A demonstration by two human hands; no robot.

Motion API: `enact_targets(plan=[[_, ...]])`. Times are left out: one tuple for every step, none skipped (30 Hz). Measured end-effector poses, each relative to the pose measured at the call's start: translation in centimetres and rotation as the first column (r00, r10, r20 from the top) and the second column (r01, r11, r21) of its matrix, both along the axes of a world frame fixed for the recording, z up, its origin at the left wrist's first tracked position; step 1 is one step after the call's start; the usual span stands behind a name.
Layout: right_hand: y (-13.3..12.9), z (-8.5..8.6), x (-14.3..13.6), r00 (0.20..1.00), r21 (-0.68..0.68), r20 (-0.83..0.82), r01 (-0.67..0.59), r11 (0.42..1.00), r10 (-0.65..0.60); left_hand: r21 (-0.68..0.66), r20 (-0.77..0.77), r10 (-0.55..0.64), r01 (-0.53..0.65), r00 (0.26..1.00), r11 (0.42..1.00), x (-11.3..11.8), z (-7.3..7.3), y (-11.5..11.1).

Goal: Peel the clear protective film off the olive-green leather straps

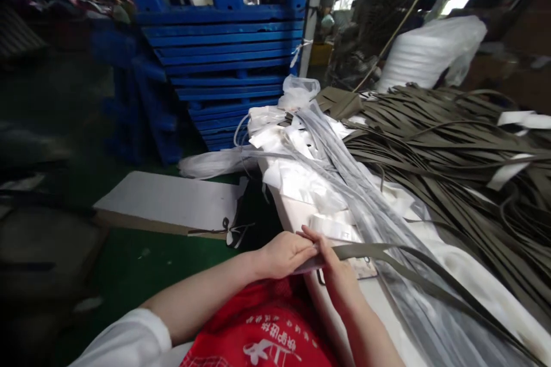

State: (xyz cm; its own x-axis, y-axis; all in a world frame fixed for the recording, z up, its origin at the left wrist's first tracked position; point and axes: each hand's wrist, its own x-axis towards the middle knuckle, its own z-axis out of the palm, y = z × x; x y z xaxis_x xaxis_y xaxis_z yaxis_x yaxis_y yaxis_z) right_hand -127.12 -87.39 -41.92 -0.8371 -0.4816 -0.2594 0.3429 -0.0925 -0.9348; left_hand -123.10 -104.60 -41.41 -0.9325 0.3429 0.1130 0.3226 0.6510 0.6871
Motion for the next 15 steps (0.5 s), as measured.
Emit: enact_targets(plan=[[0.8,0.3,-0.5,0.996,-0.062,0.051,0.07,0.996,-0.066,0.005,0.024,-0.021,0.02,0.999,1.0,-0.1,-0.2,0.2],[1.9,0.6,-1.1,0.984,-0.112,0.093,0.162,0.98,-0.152,0.008,0.053,-0.038,0.038,0.998,0.999,-0.1,-0.4,0.3],[3.1,1.1,-1.7,0.963,-0.144,0.115,0.258,0.955,-0.242,0.014,0.08,-0.055,0.054,0.995,0.998,-0.2,-0.5,0.3],[4.3,1.5,-2.3,0.939,-0.162,0.123,0.34,0.927,-0.322,0.026,0.099,-0.075,0.073,0.992,0.997,-0.3,-0.6,0.4],[5.3,2.0,-2.6,0.919,-0.165,0.12,0.391,0.905,-0.375,0.043,0.111,-0.1,0.095,0.989,0.995,-0.5,-0.5,0.6],[6.2,2.4,-2.7,0.91,-0.161,0.107,0.414,0.896,-0.401,0.064,0.118,-0.125,0.118,0.985,0.991,-0.7,-0.3,0.8],[6.7,2.6,-2.6,0.908,-0.151,0.085,0.418,0.896,-0.41,0.084,0.12,-0.147,0.138,0.982,0.987,-0.9,-0.1,1.2],[6.8,2.7,-2.2,0.912,-0.136,0.06,0.411,0.902,-0.406,0.103,0.12,-0.165,0.153,0.979,0.983,-1.2,0.2,1.7],[6.7,2.6,-1.6,0.917,-0.111,0.032,0.399,0.91,-0.398,0.118,0.12,-0.178,0.164,0.977,0.979,-1.5,0.5,2.3],[6.4,2.4,-1.0,0.92,-0.081,0.004,0.391,0.917,-0.392,0.13,0.123,-0.188,0.172,0.974,0.977,-1.7,0.8,3.0],[5.9,2.1,-0.3,0.922,-0.049,-0.018,0.386,0.921,-0.387,0.141,0.127,-0.196,0.178,0.972,0.974,-1.9,1.0,3.7],[5.4,1.7,0.4,0.924,-0.015,-0.035,0.38,0.925,-0.38,0.153,0.132,-0.203,0.182,0.97,0.971,-2.0,1.1,4.4],[5.0,1.4,1.1,0.931,0.013,-0.046,0.363,0.932,-0.362,0.164,0.14,-0.204,0.18,0.969,0.97,-2.1,1.2,5.0],[4.7,1.1,1.6,0.941,0.028,-0.051,0.336,0.941,-0.334,0.172,0.149,-0.201,0.175,0.968,0.969,-2.2,1.2,5.5],[4.6,1.0,2.0,0.95,0.028,-0.049,0.31,0.95,-0.308,0.175,0.157,-0.195,0.168,0.968,0.97,-2.2,1.1,5.9]])
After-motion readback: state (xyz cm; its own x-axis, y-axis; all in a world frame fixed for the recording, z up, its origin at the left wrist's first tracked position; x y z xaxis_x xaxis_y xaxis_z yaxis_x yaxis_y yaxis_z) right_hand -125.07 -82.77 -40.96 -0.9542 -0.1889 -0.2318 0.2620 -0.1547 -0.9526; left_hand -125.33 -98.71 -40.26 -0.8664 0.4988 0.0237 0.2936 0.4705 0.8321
